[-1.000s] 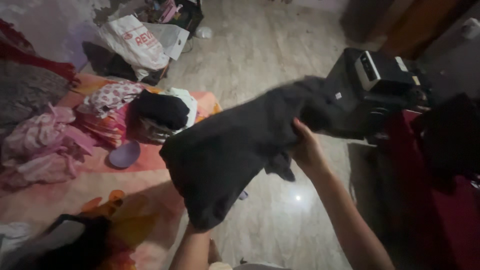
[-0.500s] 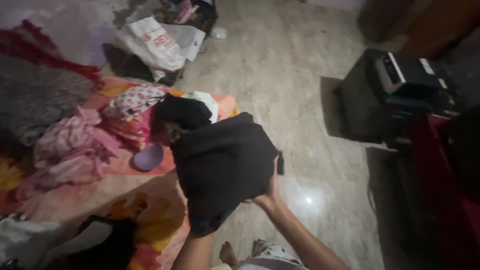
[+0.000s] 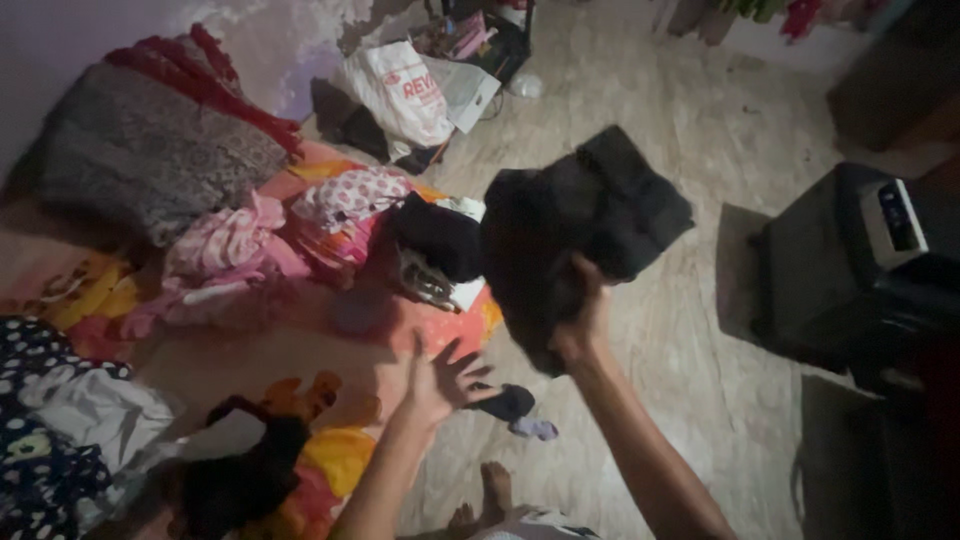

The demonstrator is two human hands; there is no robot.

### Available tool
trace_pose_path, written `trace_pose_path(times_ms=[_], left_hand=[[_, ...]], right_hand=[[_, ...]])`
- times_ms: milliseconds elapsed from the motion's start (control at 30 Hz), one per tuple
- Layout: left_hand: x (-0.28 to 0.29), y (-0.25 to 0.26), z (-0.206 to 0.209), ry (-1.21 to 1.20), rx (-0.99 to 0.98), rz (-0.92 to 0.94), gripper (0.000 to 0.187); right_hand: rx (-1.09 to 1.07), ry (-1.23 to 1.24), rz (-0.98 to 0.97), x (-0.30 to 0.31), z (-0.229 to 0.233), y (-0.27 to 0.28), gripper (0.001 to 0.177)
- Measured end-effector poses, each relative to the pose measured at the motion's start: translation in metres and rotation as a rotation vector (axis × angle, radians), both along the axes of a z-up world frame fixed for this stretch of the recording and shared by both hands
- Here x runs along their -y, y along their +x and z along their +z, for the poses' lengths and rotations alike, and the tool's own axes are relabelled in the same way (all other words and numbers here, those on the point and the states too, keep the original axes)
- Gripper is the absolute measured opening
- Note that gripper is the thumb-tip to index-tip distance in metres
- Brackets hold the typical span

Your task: The person folds several pieces of clothing by hand on a bed, including a patterned cloth, a black garment, and a white shirt. Each item is smoothed, folded into a compact shape, and placed in a growing stack.

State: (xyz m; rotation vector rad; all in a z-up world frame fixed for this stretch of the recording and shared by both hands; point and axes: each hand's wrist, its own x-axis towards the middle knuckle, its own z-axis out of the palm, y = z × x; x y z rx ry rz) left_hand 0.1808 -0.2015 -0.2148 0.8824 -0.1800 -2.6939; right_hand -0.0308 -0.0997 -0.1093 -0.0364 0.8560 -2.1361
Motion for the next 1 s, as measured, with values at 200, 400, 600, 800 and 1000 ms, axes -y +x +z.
trace_pose_path(times_ms=[200, 400, 600, 800, 1000], left_hand=[[0.029, -0.092, 0.050, -0.298, -0.323, 0.077, 0.098], [0.021, -0.083, 0.039, -0.296, -0.212, 0.102, 0.097], [0.015, -0.064, 0.029, -0.291, -0.208, 0.152, 0.097], [0.014, -0.045, 0.039, -0.310, -0.231, 0.224, 0.097], [0.022, -0.036, 0.054, -0.345, -0.262, 0.319, 0.096]], right_hand=[[-0.071, -0.160, 0.096, 0.002, -0.006, 0.070, 0.070], [0.098, -0.020, 0.587, -0.027, -0.049, 0.066, 0.076], [-0.485, 0.115, 0.739, -0.030, -0.043, 0.054, 0.070], [-0.936, 0.697, 0.809, -0.045, -0.010, 0.034, 0.046], [-1.523, -0.042, 0.513, -0.028, -0.010, -0.016, 0.051]])
